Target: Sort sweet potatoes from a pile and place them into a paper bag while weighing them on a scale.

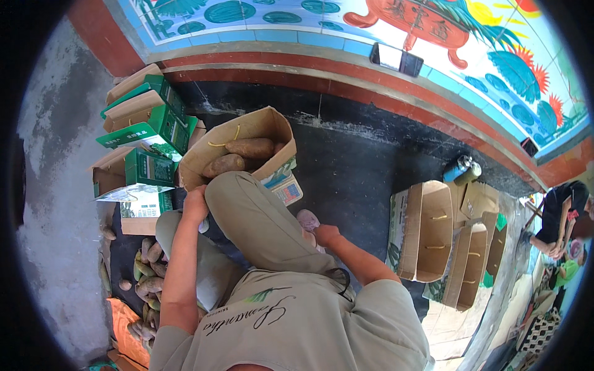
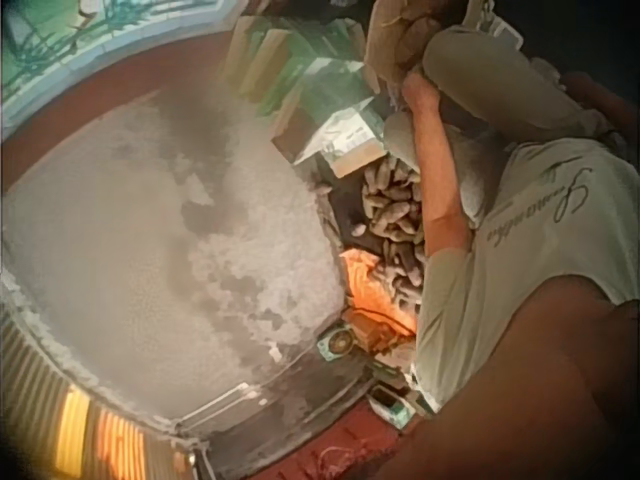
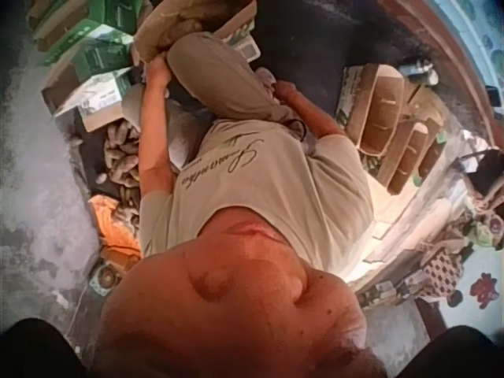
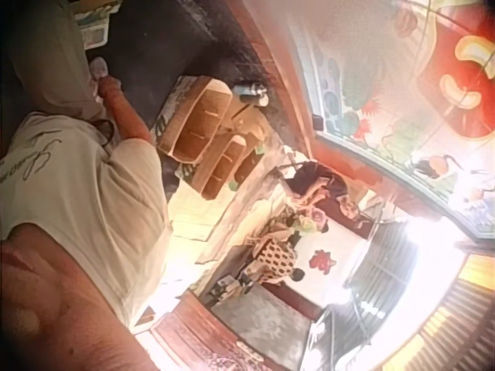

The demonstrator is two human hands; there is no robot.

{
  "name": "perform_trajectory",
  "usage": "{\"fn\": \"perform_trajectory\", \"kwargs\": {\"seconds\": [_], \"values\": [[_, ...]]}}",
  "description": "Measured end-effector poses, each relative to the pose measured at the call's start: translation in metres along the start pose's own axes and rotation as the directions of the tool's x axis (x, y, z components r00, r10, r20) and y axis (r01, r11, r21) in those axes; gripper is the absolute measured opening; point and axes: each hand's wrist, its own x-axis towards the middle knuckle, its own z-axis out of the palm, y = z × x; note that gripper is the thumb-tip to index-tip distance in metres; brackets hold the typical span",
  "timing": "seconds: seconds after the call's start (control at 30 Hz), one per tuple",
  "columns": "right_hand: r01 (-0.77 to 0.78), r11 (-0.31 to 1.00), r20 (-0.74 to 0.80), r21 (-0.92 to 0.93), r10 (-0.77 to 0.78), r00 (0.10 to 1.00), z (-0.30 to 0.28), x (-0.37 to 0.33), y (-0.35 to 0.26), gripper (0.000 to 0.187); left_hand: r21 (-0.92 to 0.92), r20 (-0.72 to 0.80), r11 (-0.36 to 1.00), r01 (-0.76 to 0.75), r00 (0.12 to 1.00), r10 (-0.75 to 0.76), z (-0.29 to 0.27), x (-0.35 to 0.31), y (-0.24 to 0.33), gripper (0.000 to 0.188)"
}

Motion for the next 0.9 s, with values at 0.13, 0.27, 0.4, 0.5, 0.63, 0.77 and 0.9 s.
{"fn": "perform_trajectory", "kwargs": {"seconds": [0.13, 0.27, 0.4, 0.5, 0.63, 0.77, 0.9], "values": [[-0.21, 0.97, -0.144, 0.122, 0.226, 0.963, -0.007, -0.017, 0.024, 0.036, -0.002, -0.043, 0.998, -0.062, 0.997, 0.061, 0.001, 0.003, -0.006, 0.015], [-0.426, 0.873, -0.395, 0.238, 0.488, 0.778, -0.015, -0.052, 0.071, 0.036, 0.026, -0.035, 0.997, -0.067, 0.997, 0.068, 0.0, 0.004, 0.001, 0.015], [-0.544, 0.78, -0.606, 0.311, 0.603, 0.518, -0.036, -0.099, 0.119, 0.042, -0.009, -0.023, 1.0, -0.02, 1.0, 0.02, -0.001, 0.003, -0.002, 0.017], [-0.557, 0.762, -0.746, 0.33, 0.572, 0.342, -0.04, -0.137, 0.144, 0.05, -0.018, -0.007, 1.0, -0.018, 1.0, 0.018, -0.002, 0.004, 0.0, 0.018], [-0.677, 0.61, -0.754, 0.412, 0.645, 0.122, -0.025, -0.165, 0.163, 0.058, -0.026, -0.013, 1.0, -0.013, 1.0, 0.012, 0.001, 0.004, -0.006, 0.019], [-0.69, 0.37, -0.388, 0.622, 0.911, 0.139, 0.004, -0.176, 0.179, 0.057, -0.02, 0.001, 1.0, -0.002, 1.0, 0.002, 0.005, 0.005, -0.007, 0.02], [-0.688, 0.337, -0.251, 0.643, 0.941, 0.226, 0.02, -0.179, 0.193, 0.042, 0.017, 0.006, 0.999, -0.045, 0.999, 0.045, -0.001, 0.006, -0.004, 0.021]]}}
